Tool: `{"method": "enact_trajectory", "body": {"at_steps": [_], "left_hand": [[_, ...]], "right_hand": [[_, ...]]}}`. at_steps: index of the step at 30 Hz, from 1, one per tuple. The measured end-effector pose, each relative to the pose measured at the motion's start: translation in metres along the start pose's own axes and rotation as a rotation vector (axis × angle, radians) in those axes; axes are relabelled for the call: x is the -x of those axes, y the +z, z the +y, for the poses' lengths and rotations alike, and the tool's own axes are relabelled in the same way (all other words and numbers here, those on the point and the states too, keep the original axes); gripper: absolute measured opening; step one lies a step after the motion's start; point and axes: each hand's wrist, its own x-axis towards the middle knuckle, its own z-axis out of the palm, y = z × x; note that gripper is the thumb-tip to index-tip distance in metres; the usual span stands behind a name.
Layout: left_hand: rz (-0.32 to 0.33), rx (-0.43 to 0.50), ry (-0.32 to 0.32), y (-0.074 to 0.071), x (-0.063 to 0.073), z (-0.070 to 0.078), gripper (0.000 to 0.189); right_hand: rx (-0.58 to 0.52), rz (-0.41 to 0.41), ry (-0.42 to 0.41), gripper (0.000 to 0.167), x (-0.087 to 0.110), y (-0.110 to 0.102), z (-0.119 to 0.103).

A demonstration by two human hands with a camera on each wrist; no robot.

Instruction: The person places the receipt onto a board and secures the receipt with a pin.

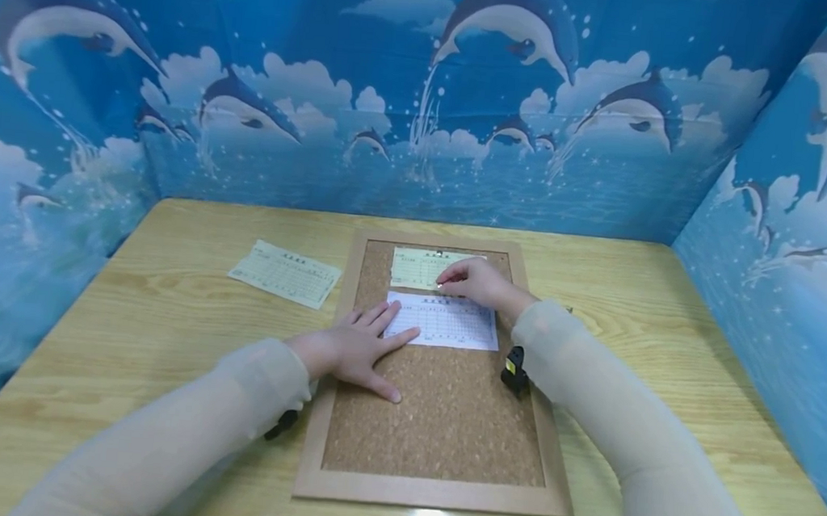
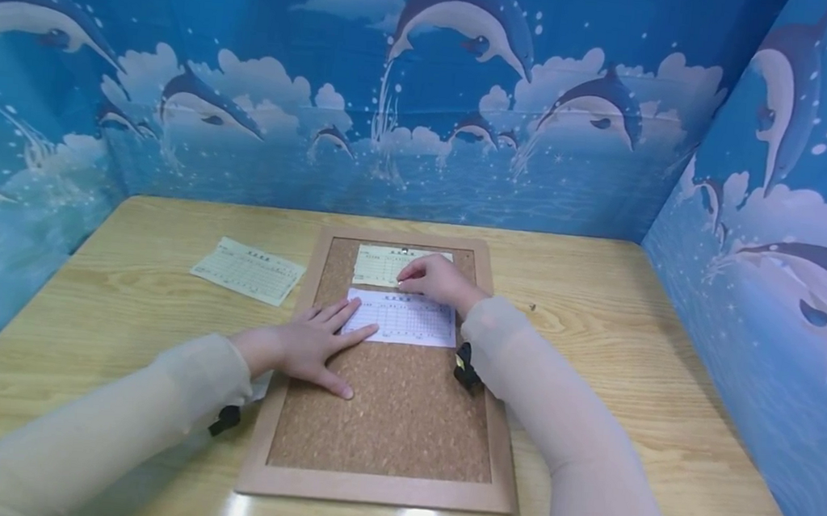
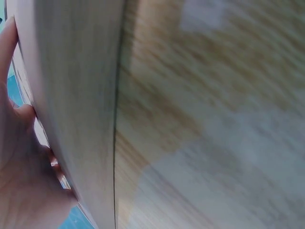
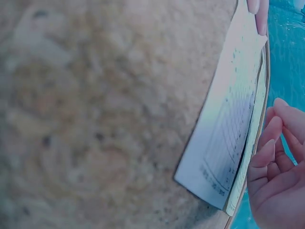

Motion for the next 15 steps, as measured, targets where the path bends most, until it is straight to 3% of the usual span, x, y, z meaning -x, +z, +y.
{"method": "enact_trajectory", "body": {"at_steps": [15], "left_hand": [[0.005, -0.011, 0.001, 0.0009, 0.0001, -0.0005, 0.101]], "right_hand": [[-0.104, -0.071, 0.096, 0.019, 0.0008, -0.0007, -0.0008]]}}
